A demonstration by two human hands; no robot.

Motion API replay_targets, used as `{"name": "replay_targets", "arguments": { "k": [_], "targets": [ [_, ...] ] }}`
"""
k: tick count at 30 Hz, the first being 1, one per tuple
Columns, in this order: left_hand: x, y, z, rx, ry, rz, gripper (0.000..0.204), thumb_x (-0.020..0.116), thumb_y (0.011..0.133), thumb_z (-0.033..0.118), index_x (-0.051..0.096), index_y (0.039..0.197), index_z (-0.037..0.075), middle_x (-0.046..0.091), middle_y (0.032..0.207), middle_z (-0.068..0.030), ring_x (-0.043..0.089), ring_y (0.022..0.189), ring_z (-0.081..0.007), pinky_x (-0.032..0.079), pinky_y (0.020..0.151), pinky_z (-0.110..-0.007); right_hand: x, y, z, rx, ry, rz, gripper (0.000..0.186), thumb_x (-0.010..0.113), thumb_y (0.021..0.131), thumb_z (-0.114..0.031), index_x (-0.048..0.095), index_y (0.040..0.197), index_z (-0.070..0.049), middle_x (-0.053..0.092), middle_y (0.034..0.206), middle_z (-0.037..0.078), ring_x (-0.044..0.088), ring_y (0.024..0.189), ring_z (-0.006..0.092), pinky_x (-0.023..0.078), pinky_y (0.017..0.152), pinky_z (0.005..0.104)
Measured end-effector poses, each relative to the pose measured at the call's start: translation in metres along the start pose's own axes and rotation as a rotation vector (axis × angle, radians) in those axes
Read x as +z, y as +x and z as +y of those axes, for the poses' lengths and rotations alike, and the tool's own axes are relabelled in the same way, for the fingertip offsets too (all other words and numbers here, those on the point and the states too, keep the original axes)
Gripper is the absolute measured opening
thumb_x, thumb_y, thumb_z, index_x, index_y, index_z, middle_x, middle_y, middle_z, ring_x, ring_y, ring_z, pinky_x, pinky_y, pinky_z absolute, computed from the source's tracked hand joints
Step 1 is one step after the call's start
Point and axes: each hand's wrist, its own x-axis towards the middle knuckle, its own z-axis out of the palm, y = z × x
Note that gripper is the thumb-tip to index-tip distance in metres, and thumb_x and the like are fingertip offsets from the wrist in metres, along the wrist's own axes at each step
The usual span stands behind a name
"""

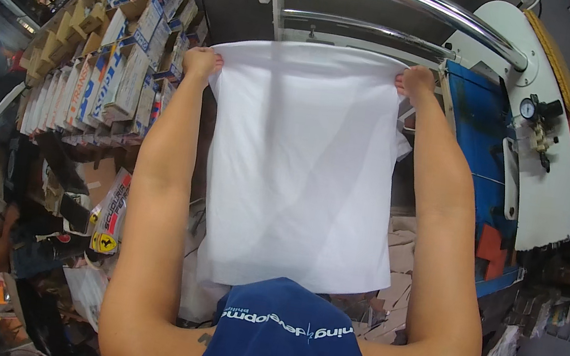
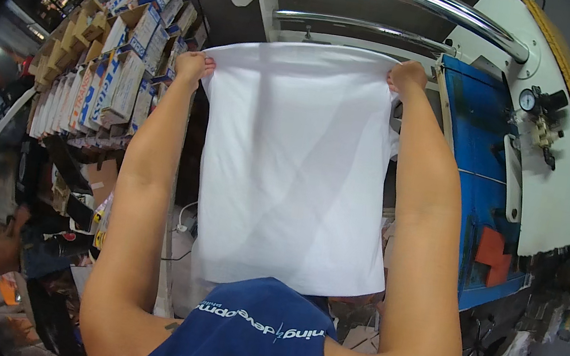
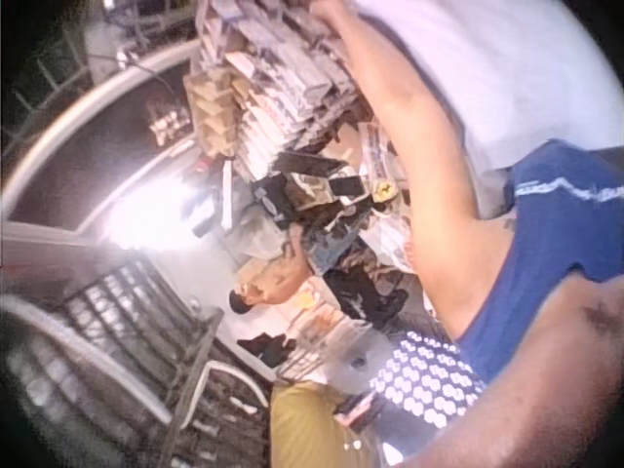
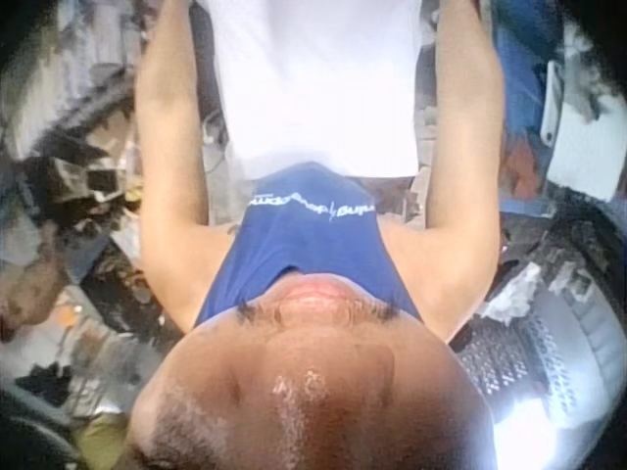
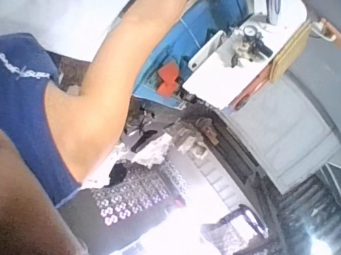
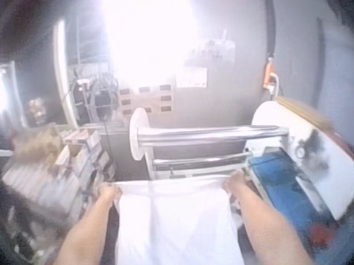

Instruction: The person places white t-shirts onto a heat press, aligns printed transfer sheets with Ferrari graphics, and operates the press to apply the designs. They handle multiple shirts and transfers, smoothing each sheet before pressing and stacking finished shirts.

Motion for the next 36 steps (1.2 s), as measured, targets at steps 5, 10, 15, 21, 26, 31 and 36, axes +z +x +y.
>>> {"name": "replay_targets", "arguments": {
  "k": [5, 10, 15, 21, 26, 31, 36],
  "targets": [
    [0.028, 0.011, -0.026, 0.229, 0.214, -0.015, 0.039, 0.065, 0.096, 0.007, 0.059, 0.134, -0.001, 0.074, 0.108, -0.0207, 0.073, 0.100, -0.0278, 0.059, 0.086, -0.037, 0.036, 0.004, 0.014, -0.448, -0.426, 0.239, 0.043, 0.074, 0.087, -0.028, 0.066, 0.121, -0.004, 0.073, 0.111, 0.020, 0.070, 0.101, 0.0410, 0.055, 0.090, 0.0471],
    [0.098, -0.066, -0.039, 1.129, 0.537, -0.303, 0.019, 0.067, 0.086, 0.010, 0.074, 0.103, 0.007, 0.073, 0.104, -0.0160, 0.067, 0.099, -0.0367, 0.053, 0.090, -0.046, 0.110, -0.090, 0.027, -1.021, -0.730, -0.051, 0.049, 0.067, 0.093, -0.039, 0.064, 0.129, -0.006, 0.064, 0.126, 0.020, 0.056, 0.124, 0.0372, 0.040, 0.109, 0.0491],
    [0.129, -0.093, -0.044, 1.026, 0.840, -0.256, 0.022, 0.066, 0.090, 0.027, 0.072, 0.106, 0.012, 0.067, 0.096, -0.0081, 0.061, 0.095, -0.0351, 0.048, 0.088, -0.055, 0.137, -0.099, 0.020, -0.696, -0.912, -0.141, 0.055, 0.059, 0.096, -0.048, 0.061, 0.132, -0.006, 0.062, 0.125, 0.017, 0.052, 0.127, 0.0366, 0.034, 0.113, 0.0535],
    [0.048, -0.157, -0.038, 1.013, 1.068, -0.417, 0.058, 0.067, 0.093, 0.036, 0.055, 0.143, 0.010, 0.045, 0.152, -0.0177, 0.037, 0.143, -0.0420, 0.028, 0.117, -0.063, 0.069, -0.169, 0.067, -0.723, -0.905, -0.019, 0.069, 0.058, 0.098, -0.048, 0.044, 0.152, -0.007, 0.033, 0.160, 0.023, 0.024, 0.150, 0.0452, 0.020, 0.121, 0.0589],
    [-0.093, -0.316, -0.092, 0.803, 1.159, -0.473, 0.075, 0.066, 0.093, 0.043, 0.041, 0.156, 0.012, 0.026, 0.165, -0.0218, 0.021, 0.152, -0.0478, 0.019, 0.121, -0.064, -0.032, -0.340, 0.149, -0.510, -0.933, -0.083, 0.074, 0.059, 0.098, -0.046, 0.038, 0.157, -0.006, 0.027, 0.164, 0.024, 0.022, 0.150, 0.0512, 0.024, 0.120, 0.0598],
    [-0.170, -0.354, -0.159, -0.176, 0.049, -0.302, 0.052, 0.061, 0.103, 0.031, 0.052, 0.145, 0.003, 0.052, 0.147, -0.0192, 0.053, 0.132, -0.0320, 0.043, 0.110, -0.047, -0.086, -0.376, 0.240, -0.056, -0.246, -0.116, 0.063, 0.056, 0.104, -0.041, 0.043, 0.153, -0.003, 0.045, 0.153, 0.026, 0.049, 0.138, 0.0370, 0.039, 0.114, 0.0425],
    [-0.244, -0.354, -0.174, -0.619, -0.224, -0.341, 0.029, 0.065, 0.101, 0.016, 0.063, 0.122, -0.004, 0.071, 0.111, -0.0116, 0.067, 0.106, -0.0208, 0.052, 0.095, -0.036, -0.146, -0.359, 0.280, 0.416, 0.497, -0.360, 0.040, 0.066, 0.102, -0.027, 0.062, 0.128, 0.003, 0.070, 0.119, 0.013, 0.066, 0.109, 0.0208, 0.051, 0.098, 0.0369]
  ]
}}
